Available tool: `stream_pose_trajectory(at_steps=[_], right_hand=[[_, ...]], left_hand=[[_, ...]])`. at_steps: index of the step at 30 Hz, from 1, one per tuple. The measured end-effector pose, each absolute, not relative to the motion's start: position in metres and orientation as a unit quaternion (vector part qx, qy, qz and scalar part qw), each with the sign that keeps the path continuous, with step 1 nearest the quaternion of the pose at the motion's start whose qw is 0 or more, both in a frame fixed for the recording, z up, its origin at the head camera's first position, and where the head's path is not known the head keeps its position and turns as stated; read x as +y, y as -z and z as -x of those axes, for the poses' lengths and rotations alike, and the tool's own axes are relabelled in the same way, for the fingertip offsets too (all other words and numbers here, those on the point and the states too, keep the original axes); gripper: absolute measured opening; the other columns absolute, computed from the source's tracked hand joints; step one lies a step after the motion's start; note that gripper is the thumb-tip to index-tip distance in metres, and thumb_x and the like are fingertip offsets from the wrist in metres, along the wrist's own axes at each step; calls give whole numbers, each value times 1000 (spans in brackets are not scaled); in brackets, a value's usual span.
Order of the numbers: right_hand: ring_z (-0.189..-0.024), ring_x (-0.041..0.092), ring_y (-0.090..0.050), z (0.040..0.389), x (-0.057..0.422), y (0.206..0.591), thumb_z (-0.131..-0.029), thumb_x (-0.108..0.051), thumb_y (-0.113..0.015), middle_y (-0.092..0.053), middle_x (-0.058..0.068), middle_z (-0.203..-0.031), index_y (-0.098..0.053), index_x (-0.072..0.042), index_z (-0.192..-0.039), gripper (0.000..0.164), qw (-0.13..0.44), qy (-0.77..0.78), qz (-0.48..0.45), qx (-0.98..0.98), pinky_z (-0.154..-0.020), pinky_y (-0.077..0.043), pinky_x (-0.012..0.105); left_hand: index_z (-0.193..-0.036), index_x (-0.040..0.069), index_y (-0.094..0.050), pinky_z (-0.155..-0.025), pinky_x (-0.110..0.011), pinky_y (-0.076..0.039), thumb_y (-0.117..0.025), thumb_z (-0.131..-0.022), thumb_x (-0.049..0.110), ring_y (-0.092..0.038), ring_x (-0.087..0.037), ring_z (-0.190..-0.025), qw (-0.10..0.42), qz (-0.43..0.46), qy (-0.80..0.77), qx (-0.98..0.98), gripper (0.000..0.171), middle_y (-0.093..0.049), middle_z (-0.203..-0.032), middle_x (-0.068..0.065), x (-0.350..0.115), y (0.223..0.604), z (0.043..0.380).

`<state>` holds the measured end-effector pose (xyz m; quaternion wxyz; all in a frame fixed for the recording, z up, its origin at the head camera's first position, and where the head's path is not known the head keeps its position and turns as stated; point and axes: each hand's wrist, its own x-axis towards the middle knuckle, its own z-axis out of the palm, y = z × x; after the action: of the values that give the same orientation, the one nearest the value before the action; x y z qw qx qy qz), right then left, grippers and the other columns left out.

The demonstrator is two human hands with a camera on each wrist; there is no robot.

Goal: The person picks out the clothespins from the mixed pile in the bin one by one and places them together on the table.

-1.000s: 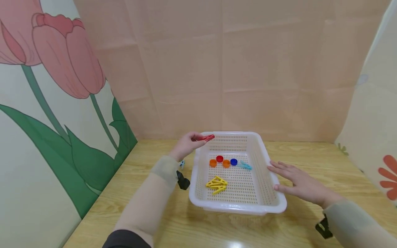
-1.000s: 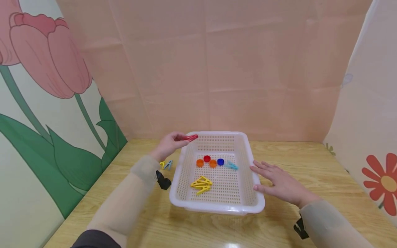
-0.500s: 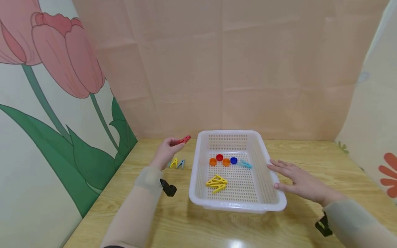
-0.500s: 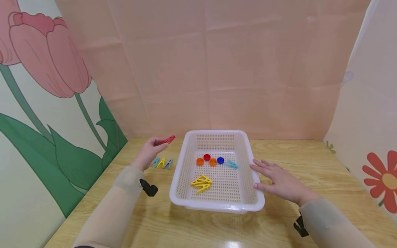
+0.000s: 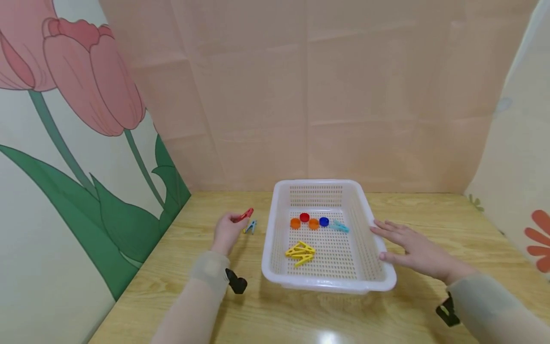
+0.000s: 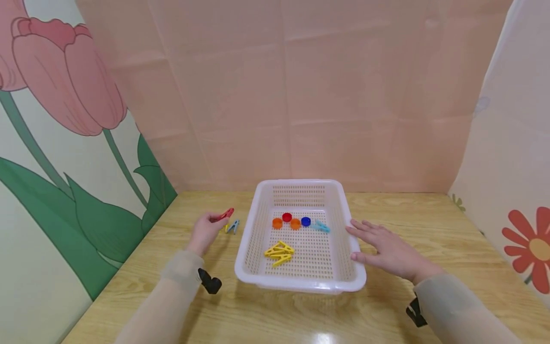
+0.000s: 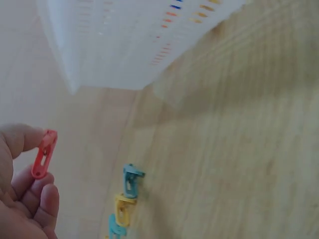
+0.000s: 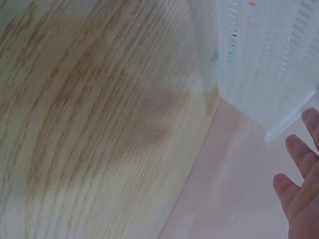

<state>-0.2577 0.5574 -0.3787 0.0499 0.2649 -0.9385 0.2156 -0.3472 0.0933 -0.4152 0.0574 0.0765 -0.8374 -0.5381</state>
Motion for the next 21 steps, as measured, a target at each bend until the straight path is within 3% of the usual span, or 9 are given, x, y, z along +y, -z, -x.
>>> stream_pose_trajectory(at_steps=[6, 16, 21], right_hand=[[-132, 50, -31, 256, 557, 377, -87, -36, -68, -36, 14, -151, -45, -18, -145, 64, 47, -218, -264, -938, -89, -26, 76], [-133, 50, -31, 255, 556, 376, -88, -38, -67, -37, 12, -151, -45, -18, -145, 64, 44, -214, -259, -941, -89, -26, 76], [-133, 50, -31, 255, 555, 376, -88, -38, -67, -36, 13, -151, -45, -18, -145, 64, 45, -214, -260, -941, -89, -26, 76]], left_hand=[[-109, 2, -63, -84, -43, -46, -72, -85, 30, -58, -28, -95, 53, -109, 470, -874, 39, -64, -106, -13, 97, 428, 341], [-96, 8, -63, -89, -56, -33, -72, -82, 40, -59, -30, -97, 28, -139, 383, -913, 36, -66, -99, -9, 104, 448, 337], [-87, 11, -67, -89, -58, -33, -72, -81, 40, -59, -30, -98, 19, -130, 357, -925, 30, -64, -106, -8, 106, 454, 335]])
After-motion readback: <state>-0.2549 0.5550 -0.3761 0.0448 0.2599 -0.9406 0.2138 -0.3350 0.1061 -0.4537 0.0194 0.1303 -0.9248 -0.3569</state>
